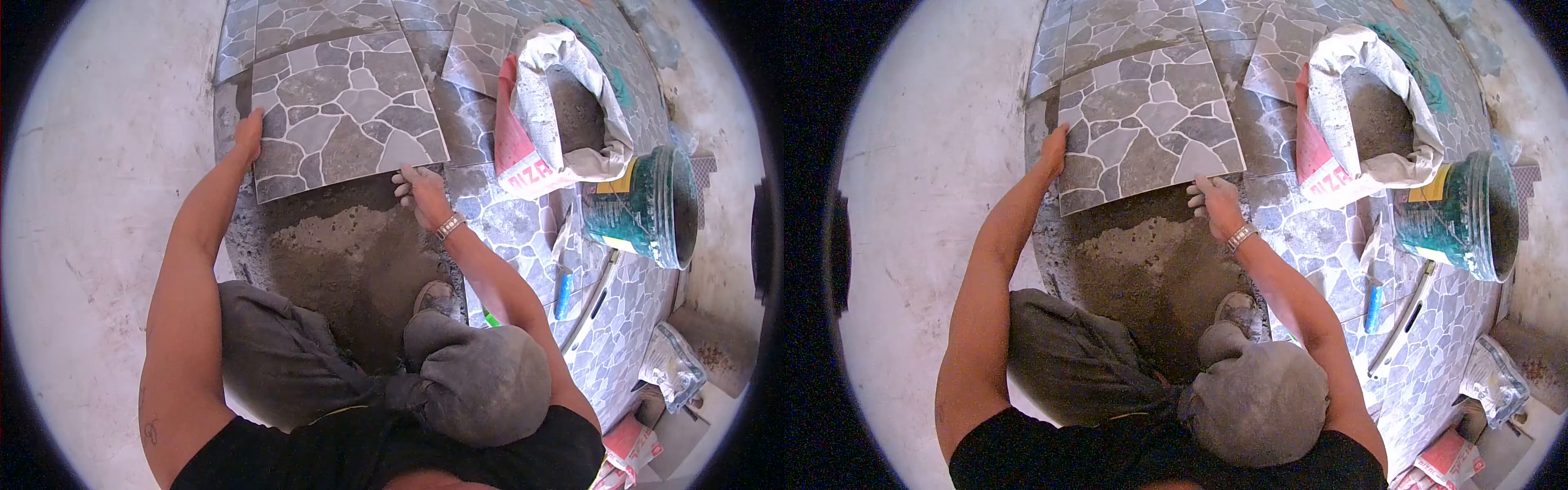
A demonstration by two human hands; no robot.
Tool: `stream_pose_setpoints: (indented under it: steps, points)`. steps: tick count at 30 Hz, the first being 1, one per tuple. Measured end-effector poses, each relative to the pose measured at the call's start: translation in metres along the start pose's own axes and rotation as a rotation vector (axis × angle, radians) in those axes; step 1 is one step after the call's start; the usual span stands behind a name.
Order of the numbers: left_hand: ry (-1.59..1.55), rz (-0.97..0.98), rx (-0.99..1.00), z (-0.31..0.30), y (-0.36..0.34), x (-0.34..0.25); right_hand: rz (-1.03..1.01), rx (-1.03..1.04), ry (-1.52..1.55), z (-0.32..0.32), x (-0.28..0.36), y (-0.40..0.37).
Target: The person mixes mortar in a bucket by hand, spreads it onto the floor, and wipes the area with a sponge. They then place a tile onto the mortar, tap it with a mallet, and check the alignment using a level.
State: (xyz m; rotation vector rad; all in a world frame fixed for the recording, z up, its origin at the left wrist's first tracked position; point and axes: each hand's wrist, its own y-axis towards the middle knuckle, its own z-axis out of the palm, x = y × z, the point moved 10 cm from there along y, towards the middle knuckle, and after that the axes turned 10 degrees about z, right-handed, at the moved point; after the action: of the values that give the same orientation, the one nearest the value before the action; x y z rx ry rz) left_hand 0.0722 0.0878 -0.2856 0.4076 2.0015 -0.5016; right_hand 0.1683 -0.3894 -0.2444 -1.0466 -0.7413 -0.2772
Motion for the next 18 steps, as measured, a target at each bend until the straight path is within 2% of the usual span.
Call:
stream_pose_setpoints:
  steps: [3, 6, 9, 12, 14, 18]
  points:
    - [0.049, -0.025, 0.002, -0.003, -0.033, -0.034, 0.010, -0.016, -0.005, 0.000, 0.000, 0.000]
    - [-0.036, -0.039, 0.019, 0.005, -0.019, -0.016, 0.014, -0.022, -0.007, -0.001, -0.002, 0.002]
    - [0.059, 0.005, 0.050, 0.005, 0.006, 0.008, 0.017, -0.026, 0.010, -0.004, -0.002, 0.001]
    - [0.129, -0.040, 0.029, 0.010, 0.026, 0.032, 0.030, -0.009, -0.001, 0.006, 0.003, -0.001]
    - [0.341, 0.016, -0.009, -0.005, -0.019, -0.029, 0.046, -0.012, -0.014, 0.005, 0.003, -0.002]
    - [0.240, -0.005, -0.015, -0.004, -0.016, -0.021, 0.072, -0.038, 0.040, 0.008, 0.005, -0.008]
